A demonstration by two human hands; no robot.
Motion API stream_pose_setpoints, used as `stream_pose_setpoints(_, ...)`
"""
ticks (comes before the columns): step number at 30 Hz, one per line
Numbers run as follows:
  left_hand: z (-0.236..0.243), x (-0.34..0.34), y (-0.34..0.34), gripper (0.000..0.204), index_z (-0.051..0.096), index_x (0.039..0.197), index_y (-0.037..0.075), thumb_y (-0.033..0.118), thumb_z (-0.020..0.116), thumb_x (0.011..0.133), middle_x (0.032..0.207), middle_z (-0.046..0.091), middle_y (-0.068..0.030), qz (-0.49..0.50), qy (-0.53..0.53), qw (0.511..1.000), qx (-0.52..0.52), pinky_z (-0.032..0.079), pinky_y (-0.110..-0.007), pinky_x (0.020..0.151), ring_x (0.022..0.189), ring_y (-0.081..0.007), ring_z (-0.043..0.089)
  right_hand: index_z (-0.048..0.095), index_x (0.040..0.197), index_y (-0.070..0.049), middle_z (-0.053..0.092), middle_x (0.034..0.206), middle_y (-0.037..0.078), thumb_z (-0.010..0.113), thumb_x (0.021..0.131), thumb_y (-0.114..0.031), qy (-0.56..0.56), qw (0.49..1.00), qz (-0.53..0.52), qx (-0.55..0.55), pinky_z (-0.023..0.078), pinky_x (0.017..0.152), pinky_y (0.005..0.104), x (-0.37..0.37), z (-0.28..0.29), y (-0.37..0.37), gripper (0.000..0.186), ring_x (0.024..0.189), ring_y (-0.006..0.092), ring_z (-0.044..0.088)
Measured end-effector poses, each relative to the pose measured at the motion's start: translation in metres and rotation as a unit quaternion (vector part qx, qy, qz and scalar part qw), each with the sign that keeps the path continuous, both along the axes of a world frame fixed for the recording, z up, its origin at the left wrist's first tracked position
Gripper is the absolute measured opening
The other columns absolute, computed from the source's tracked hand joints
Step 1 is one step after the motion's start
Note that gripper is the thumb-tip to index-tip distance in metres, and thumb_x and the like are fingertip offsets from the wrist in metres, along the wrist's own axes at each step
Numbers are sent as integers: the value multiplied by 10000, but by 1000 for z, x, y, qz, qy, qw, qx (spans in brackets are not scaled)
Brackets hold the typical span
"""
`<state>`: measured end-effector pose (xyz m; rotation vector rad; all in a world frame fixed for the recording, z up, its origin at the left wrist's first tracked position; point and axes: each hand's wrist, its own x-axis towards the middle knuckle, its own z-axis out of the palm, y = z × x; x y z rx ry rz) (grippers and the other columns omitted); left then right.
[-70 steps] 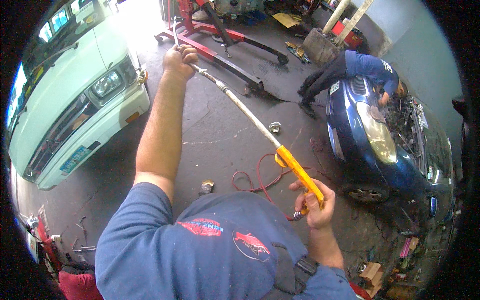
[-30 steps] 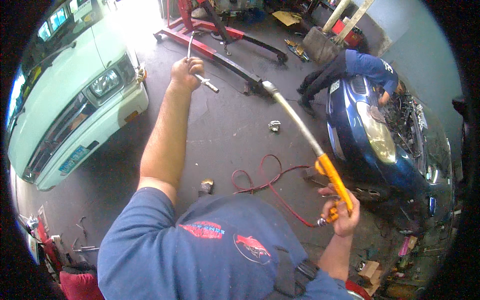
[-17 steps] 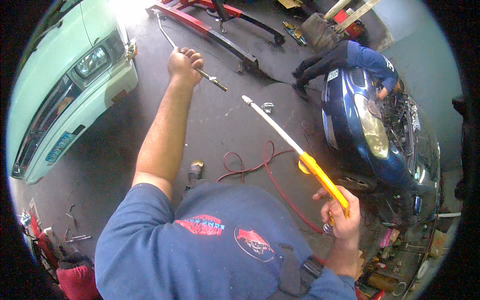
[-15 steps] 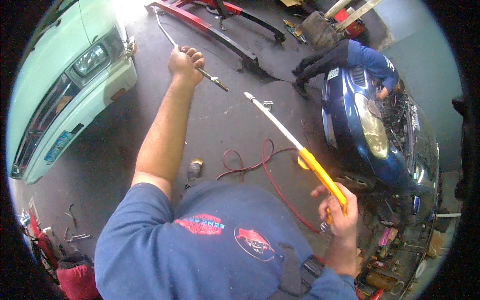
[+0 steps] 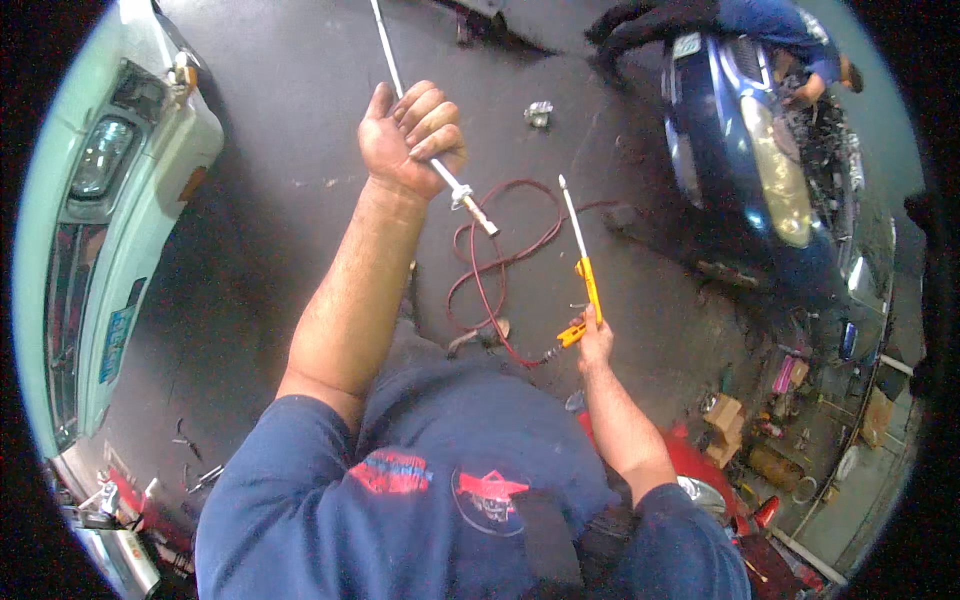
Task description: The person works on a car engine with the hood open, handling tools and parts. They wipe the engine bay, open a plastic bag to retrieve a small component, and use a long metal tool to manipulate parts inside the engine.
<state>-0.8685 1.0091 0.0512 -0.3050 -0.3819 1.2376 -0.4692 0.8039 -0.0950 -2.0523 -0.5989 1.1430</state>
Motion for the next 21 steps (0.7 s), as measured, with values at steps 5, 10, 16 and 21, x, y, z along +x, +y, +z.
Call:
stream_pose_setpoints(5,-149,44,-15,337,354,636,142,158,656,787,543,285,50,63,-26,983,-170,257,-203,357,424,-73,271,540,1058,-64,584,928,51,576,919,-443,27,986,-22,-162,549,729,379,56,-120,39,404,848,187,616)
stream_pose_setpoints(10,-262,104,-49,607,275,551,140,600,236,945,473,235,36,69,18,912,-403,205,-199,311,387,-80,231,562,1080,-57,637,965,79,540,930,-465,-13,972,-18,-233,526,745,385,113,-281,71,436,858,225,646)
stream_pose_setpoints(16,-315,139,-88,575,295,576,126,555,239,956,494,268,25,-19,-9,905,-424,243,-204,317,389,-82,285,443,1292,5,538,1192,157,559,926,-428,0,926,-5,-378,492,879,481,138,-355,89,579,1047,289,561)
stream_pose_setpoints(21,-296,139,-79,595,304,575,131,592,232,945,494,262,31,31,-105,905,-412,245,-206,317,396,-81,289,382,1368,-16,535,1198,144,603,913,-255,-30,900,262,-346,539,780,370,48,-255,102,559,993,226,582)
